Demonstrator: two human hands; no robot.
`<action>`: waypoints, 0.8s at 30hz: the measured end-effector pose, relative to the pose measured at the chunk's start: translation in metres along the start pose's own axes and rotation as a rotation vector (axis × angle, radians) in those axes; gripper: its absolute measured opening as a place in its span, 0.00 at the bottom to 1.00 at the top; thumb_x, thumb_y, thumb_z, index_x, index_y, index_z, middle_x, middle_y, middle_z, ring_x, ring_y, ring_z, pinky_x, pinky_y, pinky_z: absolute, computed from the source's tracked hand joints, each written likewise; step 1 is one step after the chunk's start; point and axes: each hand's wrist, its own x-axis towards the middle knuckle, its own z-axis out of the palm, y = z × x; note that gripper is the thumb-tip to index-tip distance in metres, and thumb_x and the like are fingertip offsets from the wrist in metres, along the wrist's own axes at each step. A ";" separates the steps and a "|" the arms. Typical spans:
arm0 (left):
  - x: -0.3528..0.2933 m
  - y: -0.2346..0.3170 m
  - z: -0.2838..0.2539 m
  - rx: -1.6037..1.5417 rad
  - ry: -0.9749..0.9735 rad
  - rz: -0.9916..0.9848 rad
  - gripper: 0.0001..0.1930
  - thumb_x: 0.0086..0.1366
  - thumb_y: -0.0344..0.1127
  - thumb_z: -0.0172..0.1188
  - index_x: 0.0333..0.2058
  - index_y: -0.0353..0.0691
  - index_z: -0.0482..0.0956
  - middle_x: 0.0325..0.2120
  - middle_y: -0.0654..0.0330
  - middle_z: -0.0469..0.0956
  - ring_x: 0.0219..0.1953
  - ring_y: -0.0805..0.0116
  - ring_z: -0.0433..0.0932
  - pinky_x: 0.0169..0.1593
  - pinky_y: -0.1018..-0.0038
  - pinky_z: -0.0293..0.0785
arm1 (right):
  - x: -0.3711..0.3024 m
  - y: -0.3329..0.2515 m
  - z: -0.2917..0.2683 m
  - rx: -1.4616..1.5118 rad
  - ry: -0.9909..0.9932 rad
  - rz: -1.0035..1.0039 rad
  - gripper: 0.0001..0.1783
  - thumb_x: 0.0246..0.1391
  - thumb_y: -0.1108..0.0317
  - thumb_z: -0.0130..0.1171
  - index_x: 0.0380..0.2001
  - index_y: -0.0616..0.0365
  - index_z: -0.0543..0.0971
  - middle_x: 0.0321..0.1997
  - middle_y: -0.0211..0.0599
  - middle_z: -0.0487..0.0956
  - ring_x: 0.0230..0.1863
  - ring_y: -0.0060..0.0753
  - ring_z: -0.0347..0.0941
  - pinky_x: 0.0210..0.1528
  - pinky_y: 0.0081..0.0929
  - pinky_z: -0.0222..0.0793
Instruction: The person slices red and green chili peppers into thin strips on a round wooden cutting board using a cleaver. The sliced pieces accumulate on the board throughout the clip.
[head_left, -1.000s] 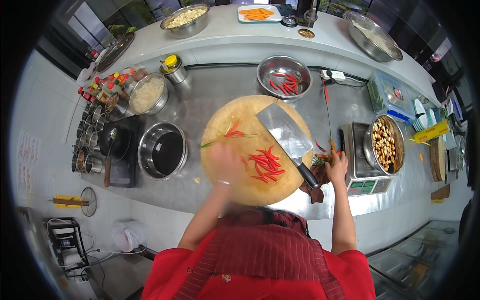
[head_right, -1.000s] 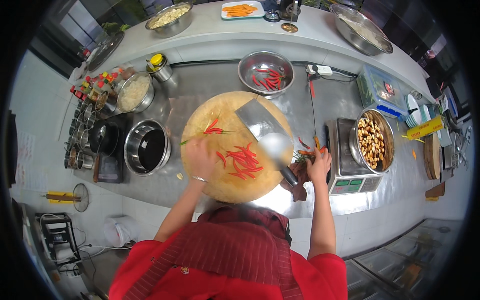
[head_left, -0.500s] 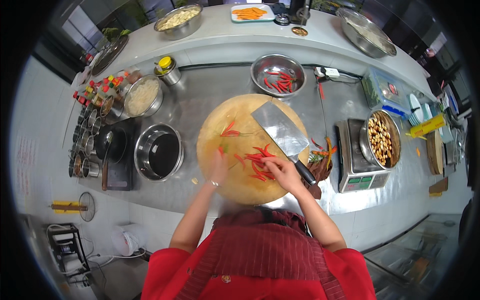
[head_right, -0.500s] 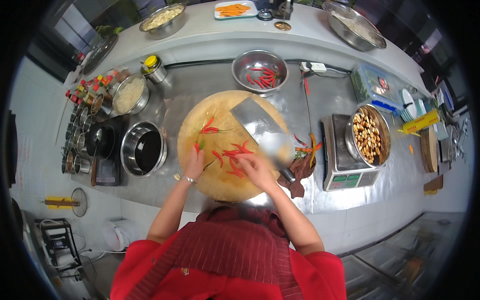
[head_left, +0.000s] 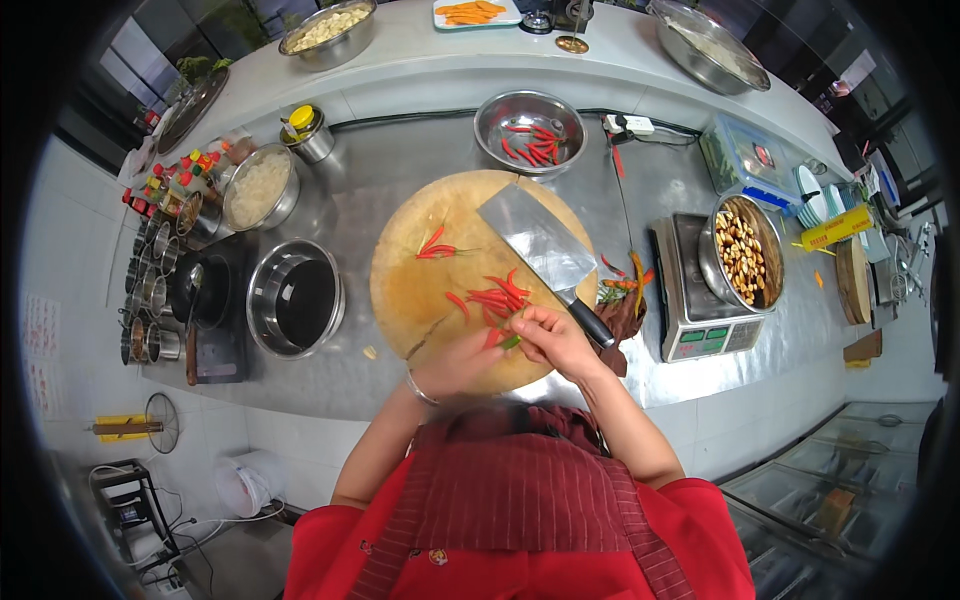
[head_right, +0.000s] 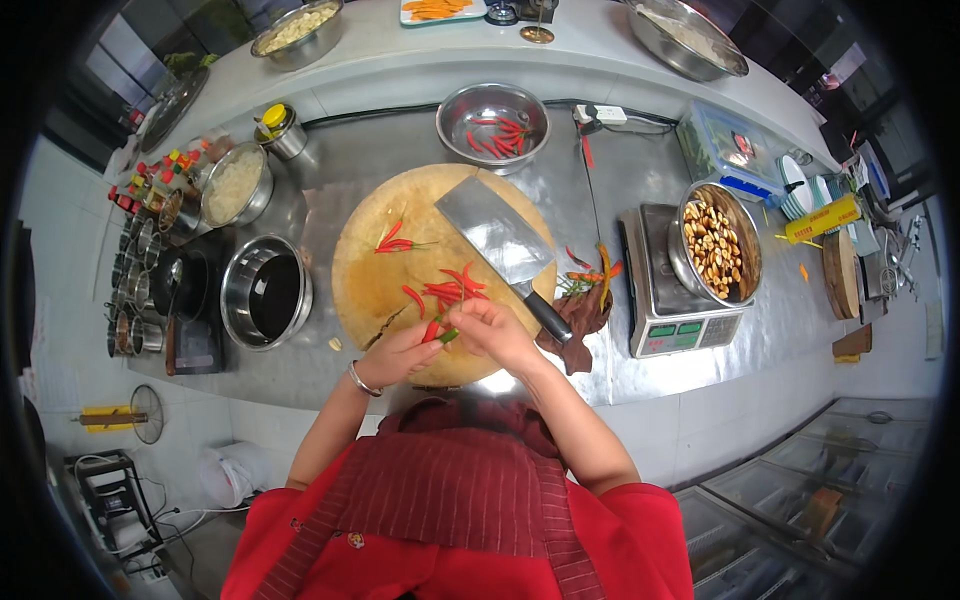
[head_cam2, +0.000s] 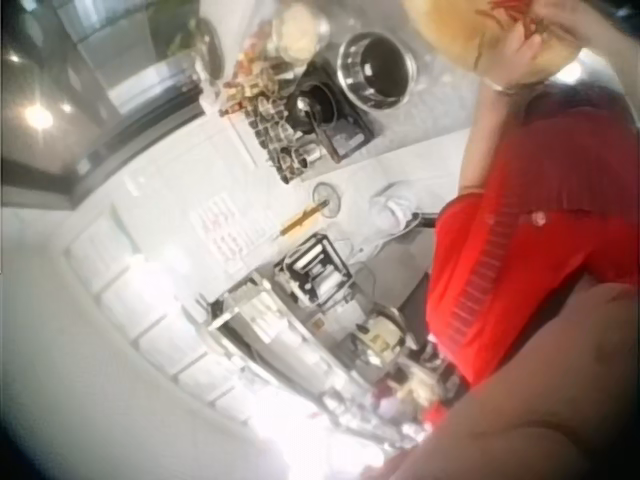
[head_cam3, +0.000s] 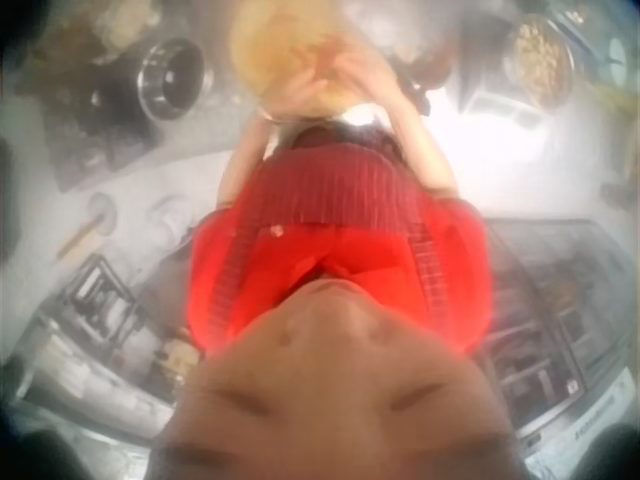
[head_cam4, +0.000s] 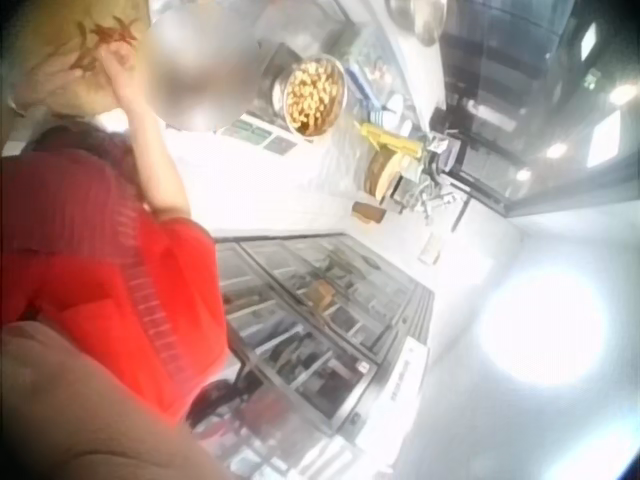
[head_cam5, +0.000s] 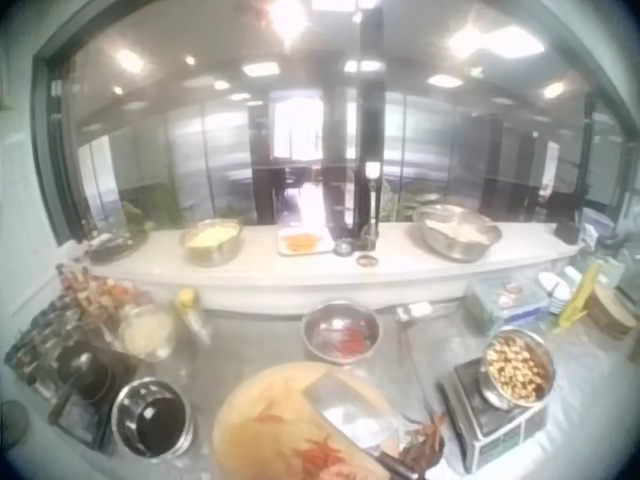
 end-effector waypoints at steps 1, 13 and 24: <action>-0.001 0.002 -0.002 -0.059 -0.063 -0.047 0.10 0.73 0.38 0.45 0.44 0.40 0.71 0.23 0.74 0.59 0.23 0.84 0.56 0.26 0.84 0.55 | -0.001 0.000 0.003 -0.113 0.029 -0.046 0.10 0.63 0.63 0.56 0.37 0.59 0.78 0.23 0.20 0.72 0.21 0.12 0.60 0.22 0.13 0.52; 0.010 -0.021 0.013 0.818 -0.093 -0.001 0.14 0.68 0.40 0.51 0.46 0.38 0.71 0.34 0.55 0.75 0.39 0.56 0.74 0.45 0.62 0.70 | -0.009 0.047 -0.048 0.194 0.069 0.311 0.11 0.61 0.64 0.58 0.38 0.62 0.80 0.29 0.27 0.76 0.24 0.13 0.64 0.26 0.11 0.60; 0.078 -0.073 -0.099 1.318 0.976 0.217 0.23 0.56 0.37 0.58 0.51 0.38 0.72 0.47 0.52 0.71 0.50 0.54 0.68 0.51 0.61 0.68 | -0.022 0.020 -0.191 -1.490 1.059 -0.220 0.25 0.54 0.68 0.61 0.54 0.67 0.71 0.51 0.53 0.70 0.37 0.42 0.78 0.42 0.34 0.75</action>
